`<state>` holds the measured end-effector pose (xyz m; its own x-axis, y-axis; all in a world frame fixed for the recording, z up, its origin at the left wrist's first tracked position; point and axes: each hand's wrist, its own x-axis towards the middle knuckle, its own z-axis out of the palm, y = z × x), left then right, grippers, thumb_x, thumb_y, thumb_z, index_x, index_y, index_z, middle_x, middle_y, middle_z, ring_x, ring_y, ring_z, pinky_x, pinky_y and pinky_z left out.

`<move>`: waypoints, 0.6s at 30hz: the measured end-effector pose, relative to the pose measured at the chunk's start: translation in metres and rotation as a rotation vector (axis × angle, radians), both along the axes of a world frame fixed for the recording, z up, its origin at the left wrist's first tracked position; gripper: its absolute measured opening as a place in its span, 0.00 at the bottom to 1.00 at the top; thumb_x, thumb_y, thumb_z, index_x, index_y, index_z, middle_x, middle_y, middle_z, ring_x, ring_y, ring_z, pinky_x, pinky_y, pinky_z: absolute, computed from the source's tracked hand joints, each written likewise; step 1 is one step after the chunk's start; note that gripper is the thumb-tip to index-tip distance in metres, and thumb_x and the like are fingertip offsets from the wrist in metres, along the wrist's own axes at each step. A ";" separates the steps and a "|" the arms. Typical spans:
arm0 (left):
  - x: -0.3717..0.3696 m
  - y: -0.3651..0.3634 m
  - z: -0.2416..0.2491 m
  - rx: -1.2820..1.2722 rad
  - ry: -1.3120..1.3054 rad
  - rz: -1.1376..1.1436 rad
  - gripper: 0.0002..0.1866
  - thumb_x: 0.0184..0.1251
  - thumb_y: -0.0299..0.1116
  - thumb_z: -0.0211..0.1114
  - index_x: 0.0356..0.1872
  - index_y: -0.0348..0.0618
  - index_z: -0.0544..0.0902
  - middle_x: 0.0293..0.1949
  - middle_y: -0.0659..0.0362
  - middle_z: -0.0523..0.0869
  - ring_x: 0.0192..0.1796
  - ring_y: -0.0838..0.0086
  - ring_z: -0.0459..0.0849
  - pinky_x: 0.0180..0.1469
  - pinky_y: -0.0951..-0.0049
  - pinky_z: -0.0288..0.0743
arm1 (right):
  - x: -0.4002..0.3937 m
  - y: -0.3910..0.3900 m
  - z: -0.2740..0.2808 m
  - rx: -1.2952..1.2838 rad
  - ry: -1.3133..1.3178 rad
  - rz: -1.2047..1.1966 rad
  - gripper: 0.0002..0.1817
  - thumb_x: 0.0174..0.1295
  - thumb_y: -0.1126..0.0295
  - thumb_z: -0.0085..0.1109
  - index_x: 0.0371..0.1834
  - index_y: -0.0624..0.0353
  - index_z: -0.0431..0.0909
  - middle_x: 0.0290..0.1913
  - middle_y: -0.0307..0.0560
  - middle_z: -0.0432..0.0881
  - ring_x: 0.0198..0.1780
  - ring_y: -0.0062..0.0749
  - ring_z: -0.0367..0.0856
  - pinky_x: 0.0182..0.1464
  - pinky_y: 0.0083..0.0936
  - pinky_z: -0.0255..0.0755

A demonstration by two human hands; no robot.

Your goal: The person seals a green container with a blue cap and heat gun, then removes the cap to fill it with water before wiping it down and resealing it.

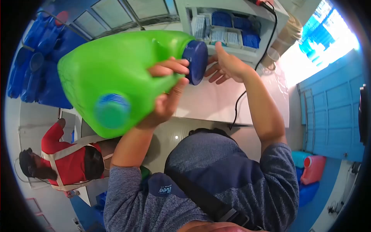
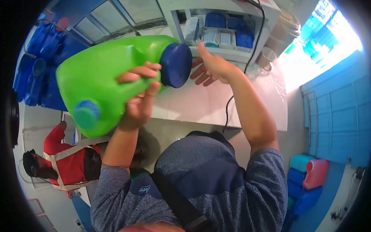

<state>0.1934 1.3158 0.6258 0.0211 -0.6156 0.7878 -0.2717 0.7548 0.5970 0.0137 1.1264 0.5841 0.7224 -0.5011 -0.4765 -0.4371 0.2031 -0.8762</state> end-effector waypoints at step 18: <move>0.026 -0.013 -0.079 0.067 -0.273 -0.049 0.22 0.62 0.14 0.66 0.54 0.45 0.73 0.46 0.53 0.83 0.52 0.62 0.84 0.57 0.61 0.78 | 0.028 0.072 -0.094 -0.112 -0.421 -0.400 0.66 0.48 0.42 0.78 0.79 0.63 0.42 0.71 0.67 0.62 0.71 0.56 0.67 0.69 0.47 0.67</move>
